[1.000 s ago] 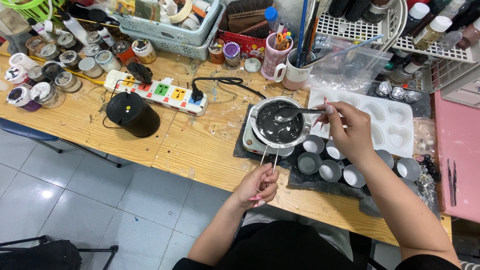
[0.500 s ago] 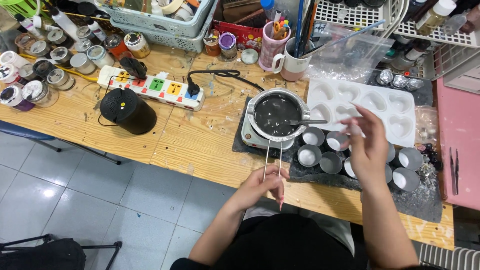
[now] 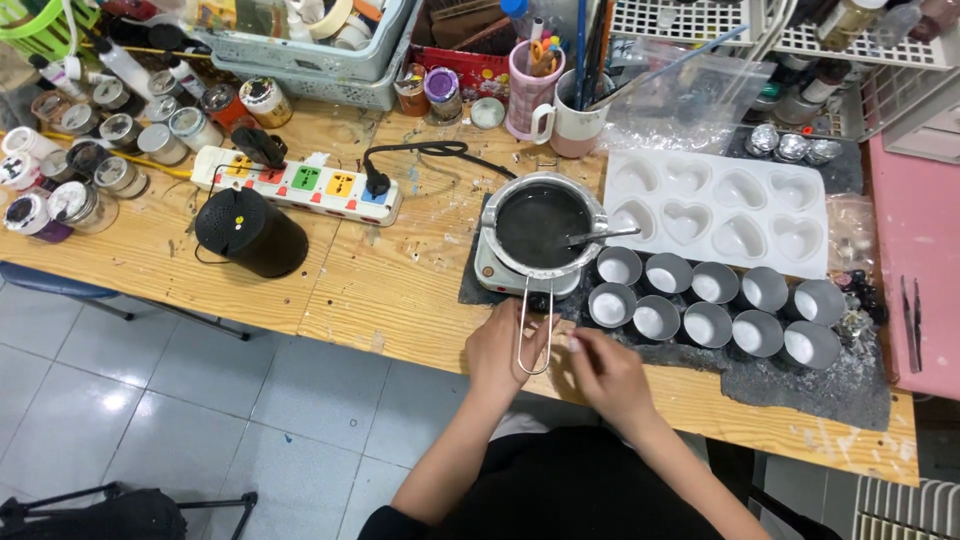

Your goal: Preparing and scenting wax for candle making on a workbench.

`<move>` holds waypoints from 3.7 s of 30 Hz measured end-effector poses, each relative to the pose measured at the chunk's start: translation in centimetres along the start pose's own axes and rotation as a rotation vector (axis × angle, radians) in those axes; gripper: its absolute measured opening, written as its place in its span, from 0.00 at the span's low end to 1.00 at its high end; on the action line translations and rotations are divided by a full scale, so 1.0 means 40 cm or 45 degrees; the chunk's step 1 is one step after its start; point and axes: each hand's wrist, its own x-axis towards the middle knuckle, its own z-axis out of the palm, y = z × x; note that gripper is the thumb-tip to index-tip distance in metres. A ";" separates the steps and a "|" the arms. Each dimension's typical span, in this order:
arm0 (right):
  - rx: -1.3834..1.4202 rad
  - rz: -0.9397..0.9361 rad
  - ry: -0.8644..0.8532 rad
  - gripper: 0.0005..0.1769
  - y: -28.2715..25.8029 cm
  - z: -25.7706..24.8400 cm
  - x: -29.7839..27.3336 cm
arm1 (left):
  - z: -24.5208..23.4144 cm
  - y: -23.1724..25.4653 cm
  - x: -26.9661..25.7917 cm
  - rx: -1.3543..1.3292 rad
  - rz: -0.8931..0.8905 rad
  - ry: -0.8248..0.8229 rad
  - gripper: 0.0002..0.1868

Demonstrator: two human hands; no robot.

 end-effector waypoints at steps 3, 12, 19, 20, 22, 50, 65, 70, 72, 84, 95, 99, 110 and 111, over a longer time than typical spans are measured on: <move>-0.053 -0.165 0.024 0.17 -0.066 0.007 0.026 | 0.003 0.000 0.031 0.048 -0.045 -0.037 0.25; -0.162 0.022 -0.004 0.19 -0.037 0.061 0.038 | -0.006 0.025 0.016 -0.143 -0.235 -0.030 0.26; -0.186 0.027 -0.071 0.20 -0.042 0.060 0.052 | 0.004 0.001 0.033 -0.266 -0.250 -0.176 0.28; -0.193 0.005 -0.061 0.21 -0.038 0.061 0.050 | -0.001 0.003 0.033 -0.362 -0.296 -0.207 0.27; -0.200 -0.016 -0.049 0.21 -0.031 0.064 0.045 | -0.019 0.027 0.030 -0.456 -0.338 -0.241 0.27; 0.201 0.056 -0.007 0.11 -0.029 0.035 0.020 | 0.058 0.003 0.017 -0.177 -0.120 0.011 0.29; 0.714 0.144 0.091 0.24 -0.011 -0.179 0.308 | 0.070 -0.163 -0.023 -1.356 -0.154 -0.368 0.26; 0.554 0.072 -0.055 0.13 -0.087 -0.192 0.341 | 0.013 -0.088 -0.031 -1.730 -0.133 -0.581 0.36; 0.348 -0.268 0.007 0.11 -0.124 -0.213 0.333 | 0.011 -0.066 -0.033 -1.809 -0.099 -0.655 0.34; -0.104 -0.971 0.071 0.20 -0.078 -0.302 0.280 | 0.027 -0.025 -0.019 -2.240 -0.057 -0.906 0.23; -0.110 -0.956 0.134 0.17 0.004 -0.316 0.244 | 0.039 -0.024 -0.023 -2.334 -0.063 -0.959 0.21; -0.122 -1.001 0.149 0.18 0.014 -0.319 0.237 | 0.036 -0.022 -0.025 -2.337 -0.050 -0.952 0.20; -0.129 -0.995 0.125 0.21 -0.008 -0.331 0.217 | 0.052 -0.026 -0.025 -2.352 -0.055 -0.945 0.21; -0.116 -0.992 0.134 0.20 -0.006 -0.331 0.215 | 0.053 -0.027 -0.025 -2.348 -0.066 -0.942 0.21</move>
